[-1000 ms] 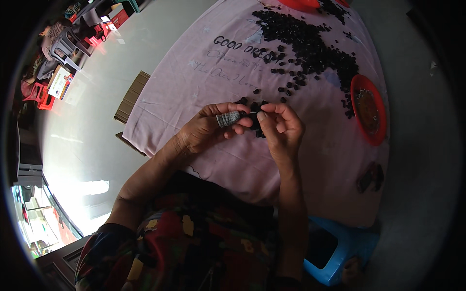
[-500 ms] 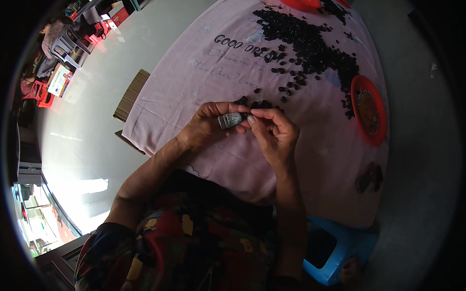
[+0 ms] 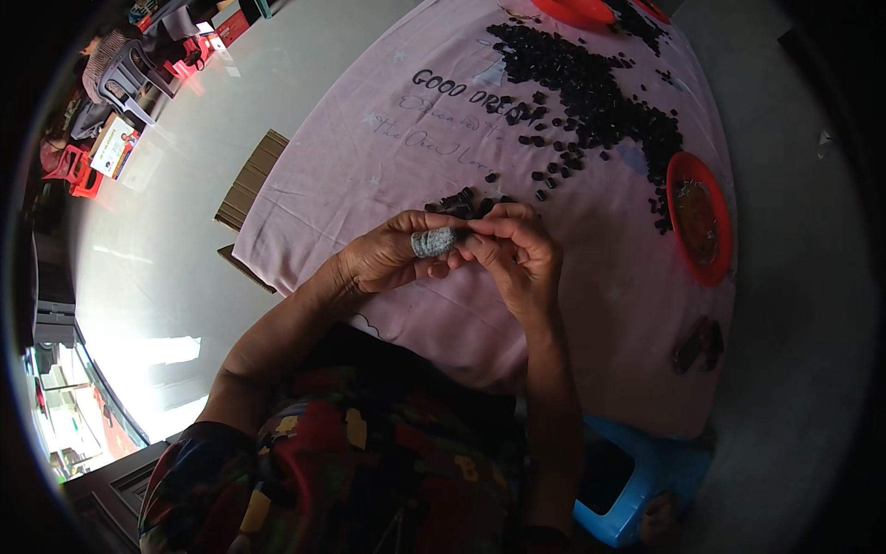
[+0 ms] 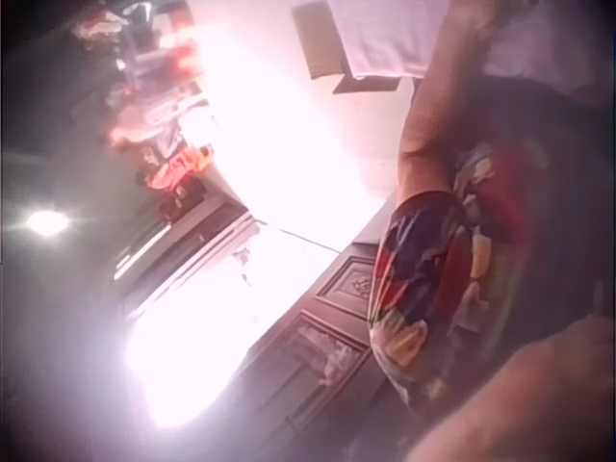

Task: The person sorts small parts by hand on a table, placing selected items into a small container.

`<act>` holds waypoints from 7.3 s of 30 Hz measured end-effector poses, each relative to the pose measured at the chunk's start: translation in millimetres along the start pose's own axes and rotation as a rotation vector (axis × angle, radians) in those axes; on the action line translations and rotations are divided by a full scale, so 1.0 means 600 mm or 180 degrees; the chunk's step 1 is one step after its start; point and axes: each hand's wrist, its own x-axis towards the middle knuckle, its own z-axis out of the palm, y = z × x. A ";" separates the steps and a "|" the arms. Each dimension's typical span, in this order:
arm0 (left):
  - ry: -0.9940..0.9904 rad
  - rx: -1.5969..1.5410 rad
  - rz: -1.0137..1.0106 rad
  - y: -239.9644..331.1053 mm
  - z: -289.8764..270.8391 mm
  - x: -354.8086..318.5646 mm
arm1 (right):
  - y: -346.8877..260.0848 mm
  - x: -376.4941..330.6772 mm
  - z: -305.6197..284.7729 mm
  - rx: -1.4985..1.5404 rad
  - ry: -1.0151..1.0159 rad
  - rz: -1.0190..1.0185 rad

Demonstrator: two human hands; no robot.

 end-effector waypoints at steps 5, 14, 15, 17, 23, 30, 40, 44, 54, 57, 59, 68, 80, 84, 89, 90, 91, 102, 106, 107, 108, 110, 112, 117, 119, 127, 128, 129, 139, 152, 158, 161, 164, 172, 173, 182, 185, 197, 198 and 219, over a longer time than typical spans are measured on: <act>-0.0029 0.0343 0.0017 0.004 -0.008 0.001 | -0.027 0.003 -0.003 -0.1209 -0.0198 -0.0329; 0.0057 0.1565 0.0105 0.006 0.021 -0.005 | -0.022 0.002 0.015 -0.2107 -0.0299 -0.1430; 0.0062 0.1568 0.0105 0.008 0.025 -0.006 | -0.028 0.003 0.019 -0.2101 -0.0300 -0.1432; 0.0147 0.1602 0.0055 0.011 0.031 -0.007 | -0.041 0.006 0.030 -0.1902 -0.0052 -0.1257; 0.0249 0.1513 0.0041 0.012 0.031 -0.012 | -0.027 0.002 0.023 -0.1925 -0.0381 -0.1218; 0.0287 0.1341 0.0103 -0.005 0.017 -0.009 | -0.024 0.002 0.029 -0.1909 -0.0424 -0.1227; 0.0534 0.2113 0.0397 -0.017 0.037 -0.011 | -0.007 -0.003 0.033 -0.1757 -0.0312 -0.1086; 0.0519 0.2184 0.0624 -0.021 0.032 -0.012 | -0.008 -0.004 0.040 -0.1636 -0.0264 -0.1029; 0.0503 0.1768 0.0485 -0.023 0.032 -0.014 | 0.001 -0.006 0.044 -0.1470 -0.0128 -0.1111; 0.0515 0.1839 0.0575 -0.025 0.021 -0.014 | -0.001 -0.005 0.047 -0.1456 -0.0124 -0.1088; 0.0560 0.1747 0.0512 -0.023 0.028 -0.015 | -0.001 -0.004 0.046 -0.1482 -0.0113 -0.1112; 0.0527 0.1618 0.0480 -0.022 0.031 -0.017 | -0.002 -0.003 0.048 -0.1429 -0.0092 -0.1110; 0.0412 0.1912 0.0524 -0.011 0.039 -0.014 | -0.007 -0.003 0.041 -0.1507 -0.0195 -0.1147; 0.0482 0.1757 0.0445 -0.014 0.035 -0.012 | -0.007 -0.007 0.045 -0.1557 -0.0169 -0.1034; 0.0515 0.1982 0.0601 -0.016 0.032 -0.012 | -0.004 -0.005 0.049 -0.1518 -0.0124 -0.1011; 0.0501 0.1941 0.0575 -0.017 0.030 -0.013 | -0.008 -0.005 0.050 -0.1556 -0.0116 -0.1024; 0.0486 0.1900 0.0548 -0.018 0.028 -0.013 | -0.010 -0.004 0.051 -0.1596 -0.0107 -0.1036; 0.0429 0.1446 0.0539 -0.023 0.022 -0.012 | -0.005 -0.002 0.054 -0.1625 -0.0002 -0.1159; 0.0698 0.1743 0.0489 -0.017 0.043 -0.014 | -0.004 -0.002 0.049 -0.1626 -0.0106 -0.1130; 0.0723 0.1752 0.0493 -0.015 0.043 -0.015 | -0.006 -0.002 0.046 -0.1602 -0.0116 -0.1134; 0.0707 0.1704 0.0422 -0.011 0.042 -0.018 | -0.015 -0.002 0.044 -0.1693 -0.0148 -0.0959; 0.0989 0.2044 0.0444 0.014 0.058 -0.028 | -0.032 0.007 0.017 -0.1777 -0.0385 -0.0820; 0.1140 0.2119 0.0892 0.064 0.036 -0.063 | -0.038 0.012 -0.021 -0.1701 -0.0046 -0.0768; 0.2866 0.3492 0.1539 0.207 -0.092 -0.211 | -0.031 -0.015 -0.160 -0.2460 0.1379 0.0630; 0.3536 0.3980 0.1231 0.221 -0.151 -0.277 | -0.056 -0.024 -0.161 -0.2475 0.0996 0.1300; 0.4116 0.5443 -0.0135 0.197 -0.497 -0.434 | -0.092 -0.030 -0.078 -0.2845 -0.0866 0.1293; 0.4071 0.5372 -0.0004 0.188 -0.501 -0.426 | -0.081 -0.031 -0.074 -0.2566 -0.0732 0.1184; 0.4040 0.5305 0.0134 0.183 -0.497 -0.420 | -0.074 -0.031 -0.072 -0.2281 -0.0602 0.1060; 0.2936 0.4482 0.2298 0.188 -0.082 -0.176 | -0.020 0.028 -0.073 -0.3399 -0.0376 0.0220; 0.0976 0.6372 0.1929 0.047 0.013 0.027 | -0.010 -0.048 -0.199 -0.3034 0.1145 0.0869; 0.0487 0.6135 0.1763 -0.005 0.036 0.030 | -0.019 -0.051 -0.203 -0.3317 0.0733 0.1230; 0.0852 0.6020 0.1531 0.003 0.035 0.020 | -0.033 -0.049 -0.202 -0.3179 0.0961 0.1378; 0.1120 0.5889 0.1134 0.015 0.029 0.010 | -0.017 -0.058 -0.210 -0.4091 0.1004 0.0484; 0.1105 0.5624 0.1389 0.020 0.064 0.017 | -0.036 -0.044 -0.167 -0.2758 0.0585 0.0942; 0.1101 0.5599 0.1400 0.011 0.062 0.028 | -0.037 -0.043 -0.160 -0.2784 0.0582 0.0948; 0.1094 0.6680 0.0726 -0.032 0.073 0.075 | -0.010 -0.073 -0.237 -0.2821 0.2159 0.1082; 0.0745 0.6453 0.1252 -0.018 0.077 0.078 | -0.008 -0.067 -0.227 -0.3220 0.1612 0.1097; 0.0713 0.4185 0.0697 0.007 0.070 0.059 | -0.018 -0.048 -0.163 -0.3066 0.1072 0.0689; 0.0751 0.4199 0.0707 0.006 0.066 0.053 | -0.028 -0.036 -0.134 -0.2367 0.0978 0.0686; 0.0910 0.0016 -0.0022 -0.013 0.045 0.023 | -0.048 -0.033 -0.007 -0.0848 0.0138 0.0574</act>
